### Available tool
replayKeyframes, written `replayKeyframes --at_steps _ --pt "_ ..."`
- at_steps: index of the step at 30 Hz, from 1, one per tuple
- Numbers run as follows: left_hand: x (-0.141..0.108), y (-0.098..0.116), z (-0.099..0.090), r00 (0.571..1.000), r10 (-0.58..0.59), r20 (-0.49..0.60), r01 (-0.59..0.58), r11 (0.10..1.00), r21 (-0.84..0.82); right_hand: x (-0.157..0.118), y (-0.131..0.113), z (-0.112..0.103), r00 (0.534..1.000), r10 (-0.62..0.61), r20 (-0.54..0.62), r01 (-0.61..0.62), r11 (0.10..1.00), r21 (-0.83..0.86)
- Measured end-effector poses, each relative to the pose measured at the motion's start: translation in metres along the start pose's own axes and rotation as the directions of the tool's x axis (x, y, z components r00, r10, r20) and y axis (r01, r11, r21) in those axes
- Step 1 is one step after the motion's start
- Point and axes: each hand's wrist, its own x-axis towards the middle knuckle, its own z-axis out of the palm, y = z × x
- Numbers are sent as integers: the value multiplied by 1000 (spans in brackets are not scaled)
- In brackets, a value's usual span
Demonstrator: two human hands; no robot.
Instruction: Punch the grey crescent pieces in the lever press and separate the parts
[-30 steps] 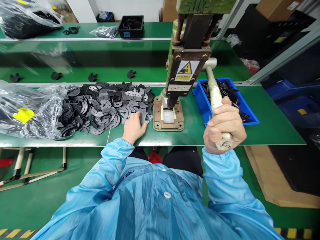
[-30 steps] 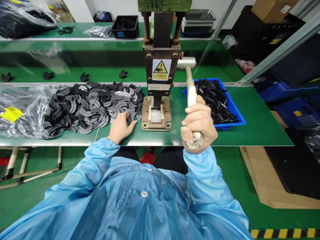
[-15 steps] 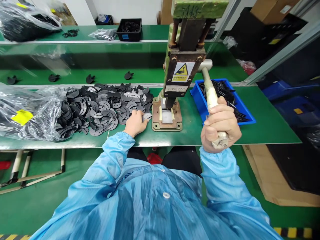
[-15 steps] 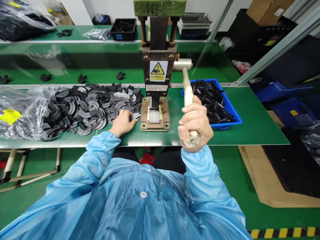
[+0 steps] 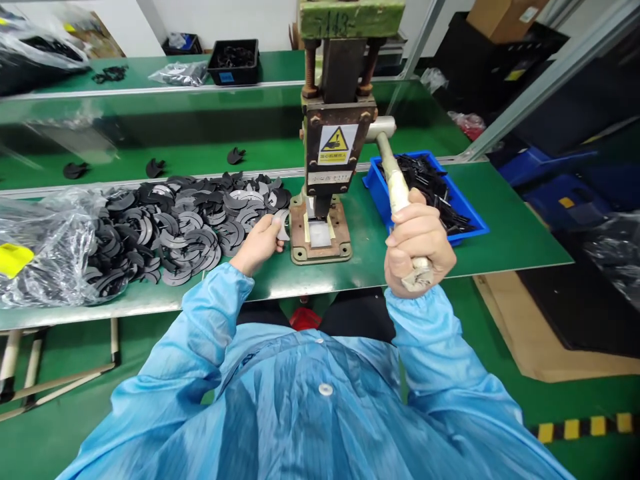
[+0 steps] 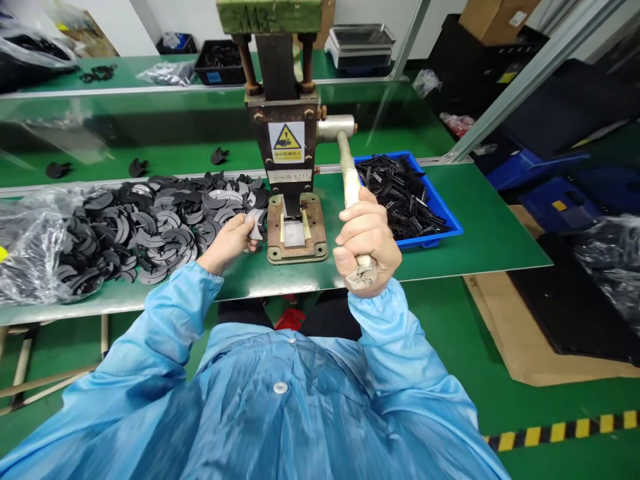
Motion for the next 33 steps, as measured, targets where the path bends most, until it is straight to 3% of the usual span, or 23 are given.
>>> replayKeyframes --at_steps 3,7,13,25,33 --pt "9 23 16 989 -110 101 127 976 -179 0 1 0 999 -33 3 33 999 19" --pt "23 43 32 974 -161 160 197 951 -240 -1 2 -2 999 -35 23 34 998 44" --pt "38 56 37 938 -221 267 273 946 -175 -1 -1 -5 998 -27 52 23 997 70" --pt "58 66 35 883 -346 317 341 937 74 -4 -5 -1 1000 27 14 -28 998 63" --pt "57 77 38 845 -450 289 444 892 89 -1 -6 -2 999 -3 35 1 999 51"
